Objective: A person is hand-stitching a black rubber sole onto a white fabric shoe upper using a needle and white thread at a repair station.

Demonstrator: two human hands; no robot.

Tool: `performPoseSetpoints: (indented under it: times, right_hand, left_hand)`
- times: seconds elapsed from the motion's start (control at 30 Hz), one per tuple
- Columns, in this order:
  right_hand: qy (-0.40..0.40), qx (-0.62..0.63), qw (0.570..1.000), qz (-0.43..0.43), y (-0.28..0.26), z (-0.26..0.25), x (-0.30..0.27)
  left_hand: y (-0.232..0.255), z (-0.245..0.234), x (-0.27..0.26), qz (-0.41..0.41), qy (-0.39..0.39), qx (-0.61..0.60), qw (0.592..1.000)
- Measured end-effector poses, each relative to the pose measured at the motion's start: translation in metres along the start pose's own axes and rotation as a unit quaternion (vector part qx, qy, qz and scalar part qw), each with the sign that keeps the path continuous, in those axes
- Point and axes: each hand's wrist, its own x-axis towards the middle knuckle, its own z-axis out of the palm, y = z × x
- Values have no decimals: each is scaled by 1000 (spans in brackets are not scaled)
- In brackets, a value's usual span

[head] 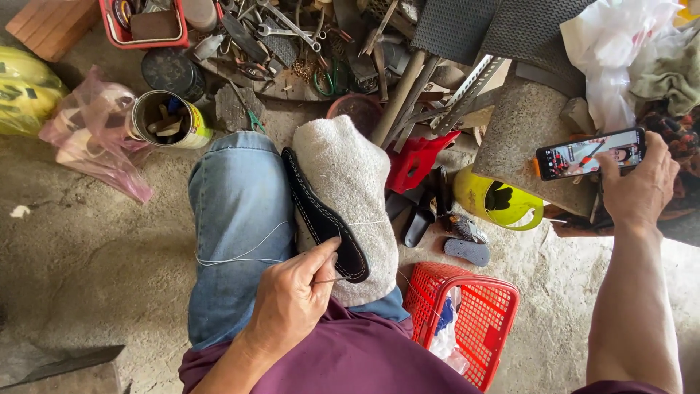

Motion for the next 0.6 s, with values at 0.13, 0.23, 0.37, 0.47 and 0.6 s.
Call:
performPoseSetpoints:
  times: [0.13,0.23,0.37,0.47,0.6]
  right_hand:
    - [64,-3,994,-87,22,8,0]
    - [73,2,995,-72,-11,-20,-2]
    - [142,61,983,-102,-98,-51,-19]
    - [104,228,947,-201,-200,-72,-53]
    - [-151,504,826,-204,-327,-97,-122]
  left_hand:
    - [-2,2,-2,-3,3,7,1000]
    - [-1,3,-1,0,8,1,1000]
    - [-2,3,-1,-2,13,-4,1000]
    - [-1,3,-1,-9,12,-14,1000]
    - [-1,-2,-1,-6,11,-29,1000]
